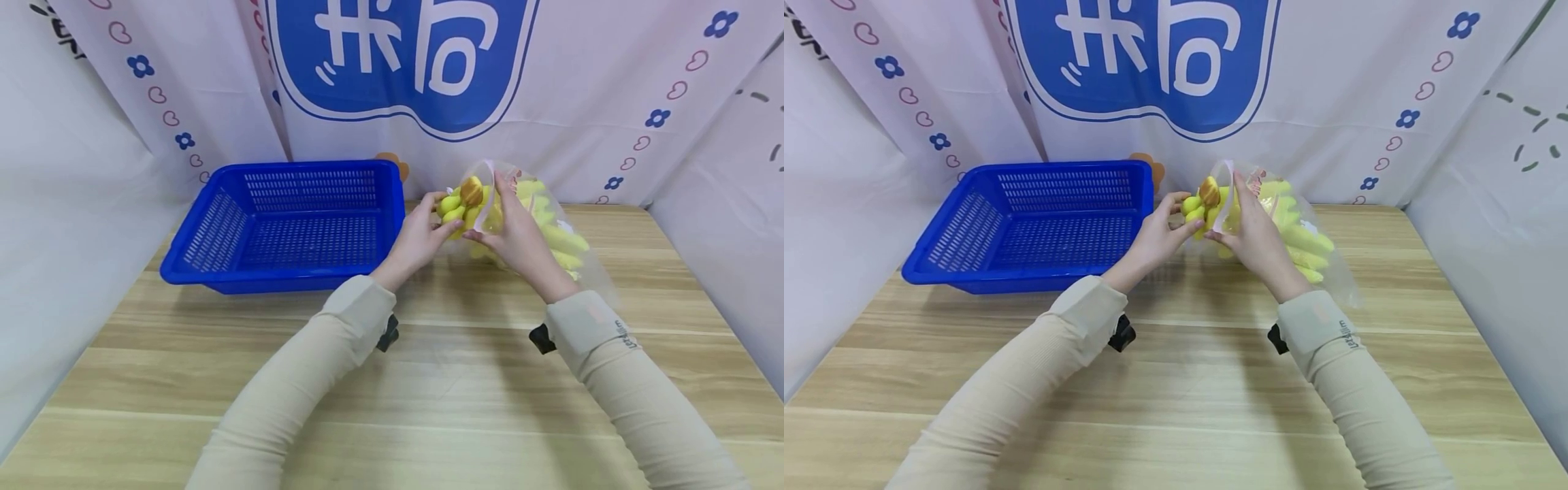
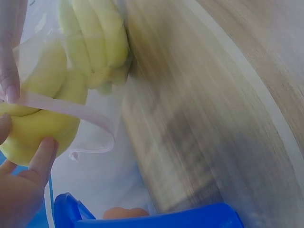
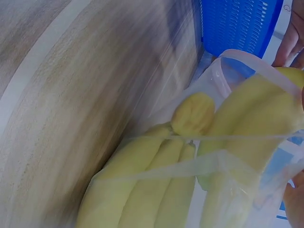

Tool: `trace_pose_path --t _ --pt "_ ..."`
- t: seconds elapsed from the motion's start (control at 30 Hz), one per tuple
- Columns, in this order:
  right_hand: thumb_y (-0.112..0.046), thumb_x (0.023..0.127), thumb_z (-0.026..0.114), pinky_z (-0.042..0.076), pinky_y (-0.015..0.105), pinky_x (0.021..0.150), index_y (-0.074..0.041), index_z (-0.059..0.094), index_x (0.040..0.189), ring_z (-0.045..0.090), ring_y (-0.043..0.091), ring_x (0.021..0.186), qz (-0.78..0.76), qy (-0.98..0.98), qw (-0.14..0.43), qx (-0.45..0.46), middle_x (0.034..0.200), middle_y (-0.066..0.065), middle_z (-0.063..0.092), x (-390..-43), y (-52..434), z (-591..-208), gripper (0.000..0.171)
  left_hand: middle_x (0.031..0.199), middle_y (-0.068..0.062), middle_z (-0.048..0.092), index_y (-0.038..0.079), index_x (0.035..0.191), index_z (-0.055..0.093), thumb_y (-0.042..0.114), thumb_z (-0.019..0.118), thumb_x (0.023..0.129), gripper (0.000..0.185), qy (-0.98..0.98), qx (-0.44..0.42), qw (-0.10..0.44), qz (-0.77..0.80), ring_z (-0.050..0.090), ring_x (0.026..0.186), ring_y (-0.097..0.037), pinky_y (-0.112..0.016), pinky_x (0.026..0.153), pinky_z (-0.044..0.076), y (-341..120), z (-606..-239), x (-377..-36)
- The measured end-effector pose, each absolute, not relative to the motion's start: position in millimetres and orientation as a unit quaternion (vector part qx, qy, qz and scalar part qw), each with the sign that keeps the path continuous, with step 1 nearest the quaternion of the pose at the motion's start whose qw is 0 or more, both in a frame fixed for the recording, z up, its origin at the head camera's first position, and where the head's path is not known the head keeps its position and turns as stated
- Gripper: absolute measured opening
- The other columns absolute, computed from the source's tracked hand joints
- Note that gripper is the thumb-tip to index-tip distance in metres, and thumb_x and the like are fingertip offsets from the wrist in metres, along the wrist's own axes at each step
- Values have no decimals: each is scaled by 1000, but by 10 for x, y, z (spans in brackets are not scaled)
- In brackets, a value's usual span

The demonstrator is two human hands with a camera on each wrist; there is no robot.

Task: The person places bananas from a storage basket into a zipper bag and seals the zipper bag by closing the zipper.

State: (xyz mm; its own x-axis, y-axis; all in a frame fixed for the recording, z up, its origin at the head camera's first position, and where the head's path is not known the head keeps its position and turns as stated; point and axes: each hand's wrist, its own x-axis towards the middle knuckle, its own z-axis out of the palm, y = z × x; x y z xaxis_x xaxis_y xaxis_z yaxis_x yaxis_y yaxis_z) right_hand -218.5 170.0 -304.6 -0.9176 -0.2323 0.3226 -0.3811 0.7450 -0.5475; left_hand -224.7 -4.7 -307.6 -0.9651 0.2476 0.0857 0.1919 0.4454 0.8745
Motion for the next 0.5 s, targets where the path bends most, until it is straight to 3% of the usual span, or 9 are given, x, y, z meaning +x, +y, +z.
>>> trace_pose_path --t 0.33,0.5 --pt "-13 78 77 24 52 117 -2 18 151 26 40 143 340 -907 148 201 154 22 28 -2177 1745 -3034 94 152 -8 39 11 145 38 11 58 94 54 876 188 -20 443 46 134 -24 -34 108 42 -64 -3067 -2248" --pt "-12 78 77 24 51 117 -1 20 151 29 40 142 334 -908 142 212 154 22 29 -2170 1743 -3047 93 155 -9 32 17 149 33 18 57 95 60 874 169 4 456 38 139 -25 -40 113 37 -51 -3053 -2252"
